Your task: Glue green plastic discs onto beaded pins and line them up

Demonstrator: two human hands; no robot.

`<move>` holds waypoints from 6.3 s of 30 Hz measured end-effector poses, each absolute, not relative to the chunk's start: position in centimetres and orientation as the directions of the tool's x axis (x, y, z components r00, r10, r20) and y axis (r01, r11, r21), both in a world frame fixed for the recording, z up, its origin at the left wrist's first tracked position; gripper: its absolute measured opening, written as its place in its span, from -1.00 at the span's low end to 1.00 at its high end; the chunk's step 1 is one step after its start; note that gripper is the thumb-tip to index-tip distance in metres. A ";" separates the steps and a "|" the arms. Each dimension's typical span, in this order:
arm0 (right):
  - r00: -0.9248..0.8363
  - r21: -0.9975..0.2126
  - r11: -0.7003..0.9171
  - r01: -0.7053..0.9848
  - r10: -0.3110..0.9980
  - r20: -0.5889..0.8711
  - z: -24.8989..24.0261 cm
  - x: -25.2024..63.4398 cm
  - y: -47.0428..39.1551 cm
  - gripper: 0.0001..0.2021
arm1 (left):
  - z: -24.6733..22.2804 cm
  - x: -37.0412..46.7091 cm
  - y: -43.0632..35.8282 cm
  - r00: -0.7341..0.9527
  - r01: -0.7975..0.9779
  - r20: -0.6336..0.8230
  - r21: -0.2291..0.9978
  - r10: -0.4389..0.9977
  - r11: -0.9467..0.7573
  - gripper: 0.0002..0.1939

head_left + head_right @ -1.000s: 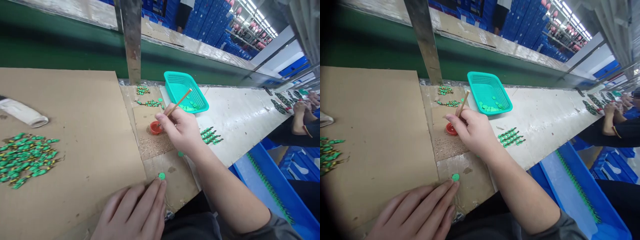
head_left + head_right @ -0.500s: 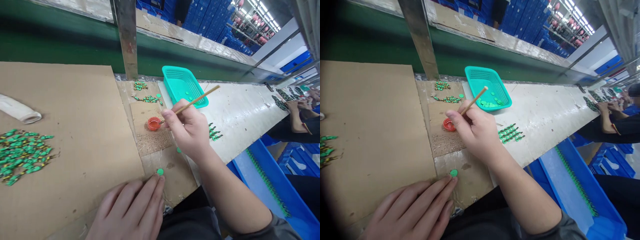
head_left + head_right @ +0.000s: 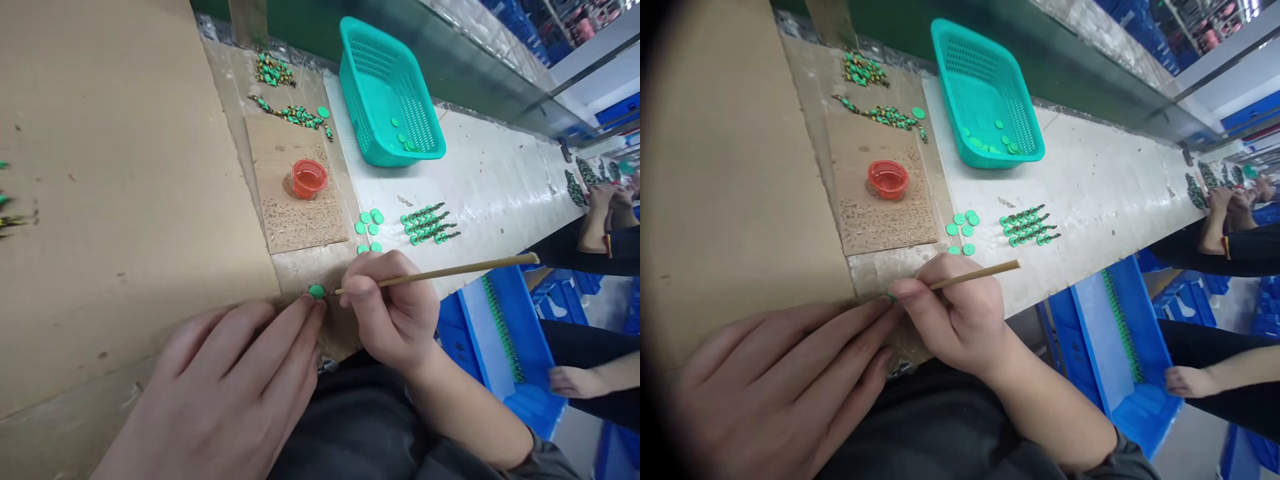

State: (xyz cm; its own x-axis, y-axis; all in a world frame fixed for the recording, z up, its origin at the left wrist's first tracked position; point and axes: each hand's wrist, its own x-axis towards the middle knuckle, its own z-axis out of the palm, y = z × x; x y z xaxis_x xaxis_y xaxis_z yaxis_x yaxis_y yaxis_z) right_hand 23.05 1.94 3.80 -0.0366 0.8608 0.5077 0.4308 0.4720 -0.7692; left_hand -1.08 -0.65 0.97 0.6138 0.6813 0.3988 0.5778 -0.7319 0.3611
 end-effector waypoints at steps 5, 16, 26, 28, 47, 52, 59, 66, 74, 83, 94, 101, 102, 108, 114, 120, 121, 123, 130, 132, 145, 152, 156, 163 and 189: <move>-0.074 -0.759 0.470 0.450 0.867 0.493 4.2 23.1 2.1 -0.75 | 1.3 -0.8 -0.3 0.618 0.573 0.397 0.364 0.679 -0.734 -0.60; -0.093 -0.760 0.441 0.478 0.885 0.456 4.6 23.0 2.1 -0.72 | 1.9 -1.4 -0.5 0.621 0.570 0.384 0.377 0.683 -0.730 -0.61; -0.089 -0.759 0.448 0.472 0.881 0.465 4.4 23.0 2.2 -0.71 | 2.3 -1.2 -0.2 0.630 0.554 0.389 0.381 0.672 -0.740 -0.61; -0.078 -0.763 0.442 0.472 0.883 0.463 4.4 23.0 2.1 -0.71 | 2.3 -1.3 -0.2 0.628 0.556 0.389 0.382 0.674 -0.738 -0.61; 0.134 -0.806 0.414 0.423 0.851 0.508 9.2 23.5 8.2 -0.80 | 1.8 -0.6 0.0 0.594 0.579 0.441 0.346 0.673 -0.738 -0.55; -0.013 -0.744 0.439 0.504 0.865 0.502 8.7 23.6 12.8 -0.61 | 1.7 -0.3 0.8 0.599 0.538 0.518 0.305 0.611 -0.786 -0.66; -0.083 -0.712 0.465 0.527 0.861 0.501 7.2 23.2 14.4 -0.48 | 1.2 0.2 1.0 0.564 0.533 0.567 0.305 0.600 -0.789 -0.65; -0.095 -0.710 0.488 0.507 0.851 0.517 7.1 23.3 14.5 -0.52 | 1.2 0.2 1.1 0.560 0.530 0.569 0.312 0.602 -0.788 -0.66; -0.090 -0.693 0.478 0.539 0.851 0.517 6.9 23.4 14.3 -0.54 | 1.5 0.1 1.1 0.567 0.523 0.571 0.307 0.594 -0.795 -0.68; -0.062 -0.677 0.540 0.501 0.802 0.594 7.5 23.3 13.7 -0.64 | 1.7 -0.1 1.2 0.589 0.511 0.554 0.308 0.588 -0.803 -0.67; 0.040 -0.830 0.444 0.338 0.874 0.484 4.3 22.8 1.0 -0.86 | 1.3 -1.0 -0.3 0.602 0.556 0.434 0.374 0.670 -0.742 -0.52; 0.004 -0.836 0.384 0.393 0.908 0.419 4.1 22.8 0.9 -0.80 | 1.5 -1.2 -0.3 0.599 0.554 0.412 0.405 0.686 -0.727 -0.61; 0.001 -0.835 0.382 0.396 0.909 0.416 4.2 22.8 1.0 -0.80 | 1.5 -1.2 -0.2 0.604 0.552 0.414 0.399 0.681 -0.732 -0.61; -0.010 -0.828 0.379 0.413 0.911 0.412 4.4 22.7 1.1 -0.80 | 1.3 -1.3 -0.1 0.617 0.533 0.423 0.395 0.664 -0.748 -0.63; -0.023 -0.824 0.386 0.415 0.910 0.415 4.6 22.7 1.1 -0.79 | 1.4 -1.0 0.0 0.620 0.515 0.440 0.396 0.649 -0.761 -0.64; -0.041 -0.821 0.387 0.420 0.911 0.409 4.5 22.7 1.1 -0.78 | 1.3 -1.3 0.0 0.623 0.512 0.440 0.396 0.647 -0.762 -0.61; -0.043 -0.820 0.385 0.423 0.913 0.406 4.4 22.7 1.1 -0.78 | 1.2 -1.4 0.0 0.617 0.510 0.451 0.394 0.645 -0.764 -0.61; -0.042 -0.818 0.377 0.434 0.916 0.400 4.5 22.7 1.1 -0.79 | 1.3 -1.5 0.0 0.611 0.515 0.452 0.397 0.650 -0.760 -0.62; -0.047 -0.824 0.360 0.438 0.924 0.379 4.6 22.9 1.1 -0.83 | 2.2 -1.2 0.1 0.646 0.535 0.406 0.363 0.647 -0.763 -0.66; -0.027 -0.832 0.360 0.423 0.922 0.385 4.5 22.9 1.0 -0.84 | 2.1 -1.2 0.1 0.641 0.538 0.412 0.361 0.648 -0.762 -0.65; -0.010 -0.828 0.362 0.428 0.918 0.396 4.6 22.8 1.3 -0.80 | 2.1 -1.3 -0.1 0.643 0.546 0.400 0.359 0.653 -0.757 -0.65; -0.054 -0.806 0.380 0.453 0.915 0.401 4.7 22.9 1.4 -0.79 | 2.3 -1.2 0.1 0.645 0.547 0.402 0.352 0.650 -0.760 -0.65; -0.035 -0.824 0.356 0.440 0.924 0.381 4.6 22.8 1.3 -0.80 | 2.3 -1.2 0.1 0.650 0.546 0.400 0.345 0.646 -0.763 -0.64; 0.065 -0.862 0.317 0.395 0.927 0.370 4.1 22.7 1.0 -0.82 | 2.0 -1.3 0.0 0.642 0.534 0.412 0.364 0.646 -0.763 -0.66; 0.086 -0.902 0.343 0.262 0.923 0.376 5.3 23.8 -0.1 -0.87 | 3.7 0.0 1.6 0.661 0.517 0.475 0.273 0.581 -0.811 -0.73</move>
State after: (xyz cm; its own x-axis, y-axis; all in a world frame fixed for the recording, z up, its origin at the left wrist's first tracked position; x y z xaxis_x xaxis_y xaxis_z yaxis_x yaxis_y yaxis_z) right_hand 23.81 -0.14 5.32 0.0863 0.9226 0.3760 0.2618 0.3431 -0.9021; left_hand 0.01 1.64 3.69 0.6609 0.5807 0.4753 0.5169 -0.8115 0.2727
